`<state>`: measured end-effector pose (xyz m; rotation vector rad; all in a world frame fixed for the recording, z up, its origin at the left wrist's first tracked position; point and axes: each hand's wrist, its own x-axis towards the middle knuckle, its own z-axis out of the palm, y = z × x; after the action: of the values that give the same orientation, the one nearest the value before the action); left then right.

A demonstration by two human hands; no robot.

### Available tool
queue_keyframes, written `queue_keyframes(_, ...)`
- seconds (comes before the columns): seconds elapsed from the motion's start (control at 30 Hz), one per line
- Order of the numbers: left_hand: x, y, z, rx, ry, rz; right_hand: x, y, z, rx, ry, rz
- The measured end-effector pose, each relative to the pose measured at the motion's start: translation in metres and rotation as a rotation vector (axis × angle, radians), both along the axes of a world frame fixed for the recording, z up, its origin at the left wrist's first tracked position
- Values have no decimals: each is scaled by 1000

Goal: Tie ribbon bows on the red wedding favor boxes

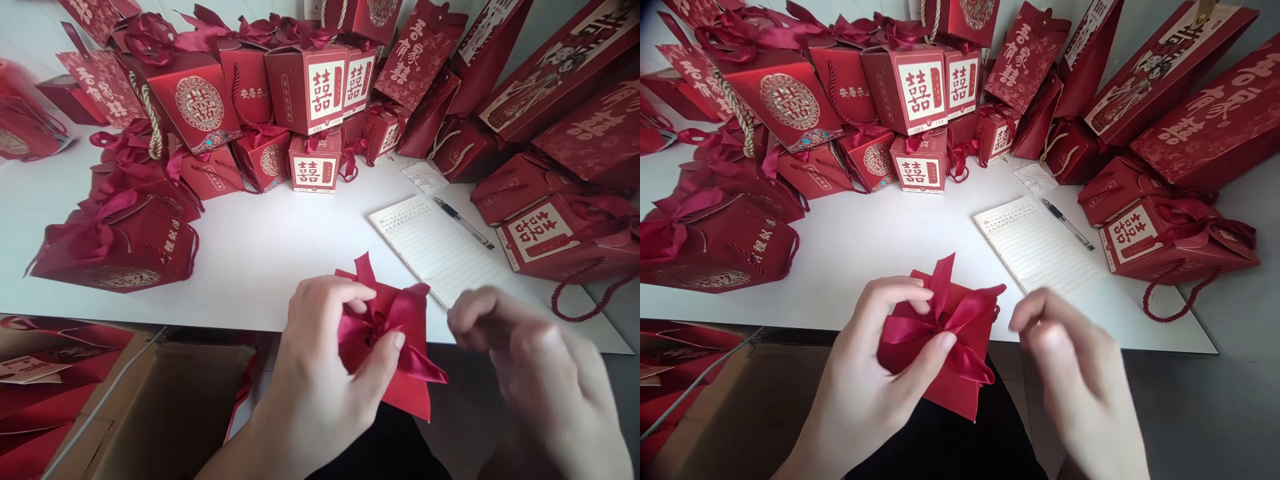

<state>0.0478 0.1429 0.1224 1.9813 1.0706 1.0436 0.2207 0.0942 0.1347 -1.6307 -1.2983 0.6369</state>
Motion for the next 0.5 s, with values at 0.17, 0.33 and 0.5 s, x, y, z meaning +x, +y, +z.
queue_keyframes(0.17, -16, 7, -4, 63, 7, 188, -11, -27, 0, -145, -71, 140)
queue_keyframes(0.33, -26, 11, 0, -73, 142, 116, -19, -21, -2, -255, -97, 120)
queue_keyframes(0.5, -24, 8, 1, -240, 66, 52, -24, -13, -5, -314, 158, 80)
